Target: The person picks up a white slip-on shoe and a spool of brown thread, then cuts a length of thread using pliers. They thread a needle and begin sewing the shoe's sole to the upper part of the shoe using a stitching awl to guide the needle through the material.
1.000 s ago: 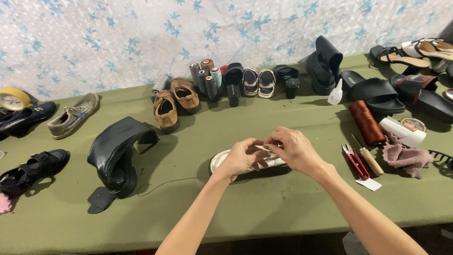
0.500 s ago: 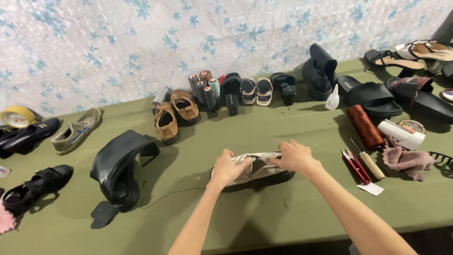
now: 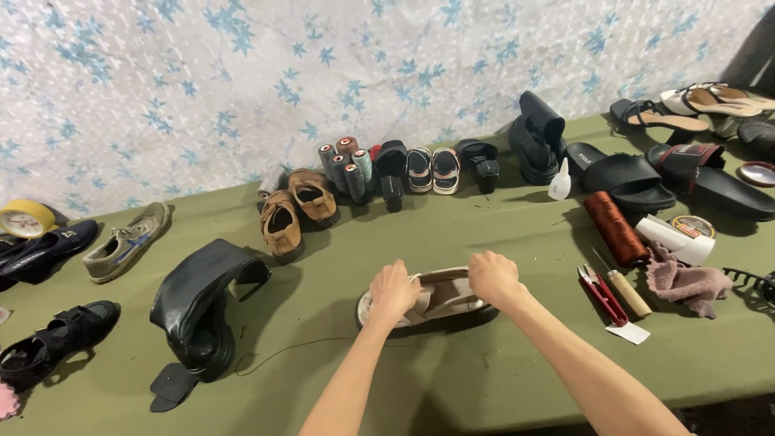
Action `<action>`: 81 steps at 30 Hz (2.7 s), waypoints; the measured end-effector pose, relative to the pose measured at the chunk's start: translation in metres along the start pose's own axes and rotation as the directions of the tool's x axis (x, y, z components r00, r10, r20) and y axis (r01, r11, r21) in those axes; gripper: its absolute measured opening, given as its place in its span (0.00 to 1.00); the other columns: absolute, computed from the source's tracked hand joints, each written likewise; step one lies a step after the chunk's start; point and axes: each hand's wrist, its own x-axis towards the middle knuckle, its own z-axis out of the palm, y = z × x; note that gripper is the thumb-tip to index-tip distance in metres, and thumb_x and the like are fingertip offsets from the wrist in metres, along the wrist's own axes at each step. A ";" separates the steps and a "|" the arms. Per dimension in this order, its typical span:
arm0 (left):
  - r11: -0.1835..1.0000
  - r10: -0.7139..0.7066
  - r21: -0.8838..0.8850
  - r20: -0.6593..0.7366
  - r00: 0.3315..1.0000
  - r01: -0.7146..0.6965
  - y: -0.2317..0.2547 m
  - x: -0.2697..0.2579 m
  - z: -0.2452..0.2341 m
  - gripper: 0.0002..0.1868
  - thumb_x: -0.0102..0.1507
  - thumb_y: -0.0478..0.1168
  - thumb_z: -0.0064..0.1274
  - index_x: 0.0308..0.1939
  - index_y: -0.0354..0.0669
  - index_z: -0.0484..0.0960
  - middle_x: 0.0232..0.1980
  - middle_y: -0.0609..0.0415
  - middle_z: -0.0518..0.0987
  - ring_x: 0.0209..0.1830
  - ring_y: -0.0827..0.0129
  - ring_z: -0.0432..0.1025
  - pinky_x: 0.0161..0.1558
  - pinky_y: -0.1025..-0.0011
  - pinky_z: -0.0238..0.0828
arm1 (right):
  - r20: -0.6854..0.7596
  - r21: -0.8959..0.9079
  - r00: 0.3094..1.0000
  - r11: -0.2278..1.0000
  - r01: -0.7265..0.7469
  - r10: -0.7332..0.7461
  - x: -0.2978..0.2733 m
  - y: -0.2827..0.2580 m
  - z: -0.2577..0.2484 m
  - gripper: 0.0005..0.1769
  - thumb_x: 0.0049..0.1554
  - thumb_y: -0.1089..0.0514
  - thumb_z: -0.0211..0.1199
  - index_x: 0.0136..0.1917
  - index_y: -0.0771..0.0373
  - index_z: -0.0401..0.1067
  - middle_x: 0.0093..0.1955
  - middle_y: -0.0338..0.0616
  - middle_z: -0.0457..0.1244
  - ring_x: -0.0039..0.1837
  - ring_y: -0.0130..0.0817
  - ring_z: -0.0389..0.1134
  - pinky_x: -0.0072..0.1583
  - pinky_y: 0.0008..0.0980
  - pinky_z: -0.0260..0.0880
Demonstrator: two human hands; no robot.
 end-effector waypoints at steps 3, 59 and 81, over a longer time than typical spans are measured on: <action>0.997 0.069 0.025 -0.144 0.987 -0.067 0.030 -0.037 -0.049 0.20 0.64 0.43 0.52 0.56 0.34 0.74 0.49 0.38 0.80 0.52 0.45 0.78 0.52 0.52 0.77 | -0.053 0.160 0.997 0.986 -0.039 0.048 -0.044 -0.015 -0.055 0.09 0.56 0.63 0.59 0.49 0.65 0.77 0.44 0.56 0.69 0.46 0.55 0.75 0.45 0.54 0.76; 0.688 -0.279 -0.695 0.013 0.960 0.209 -0.136 -0.063 -0.093 0.13 0.71 0.39 0.45 0.55 0.49 0.82 0.47 0.57 0.89 0.30 0.72 0.64 0.44 0.72 0.70 | -0.486 0.546 0.831 0.836 0.047 0.270 -0.120 -0.014 0.018 0.43 0.53 0.68 0.53 0.78 0.38 0.56 0.72 0.39 0.56 0.42 0.46 0.70 0.33 0.44 0.68; 0.095 0.031 -0.991 0.095 0.995 0.092 0.094 -0.146 0.048 0.36 0.62 0.49 0.56 0.73 0.45 0.66 0.76 0.53 0.68 0.76 0.69 0.62 0.74 0.68 0.56 | -0.492 0.612 0.823 0.785 0.094 0.284 -0.129 -0.016 0.008 0.39 0.48 0.64 0.57 0.73 0.47 0.61 0.72 0.40 0.55 0.59 0.51 0.69 0.44 0.55 0.72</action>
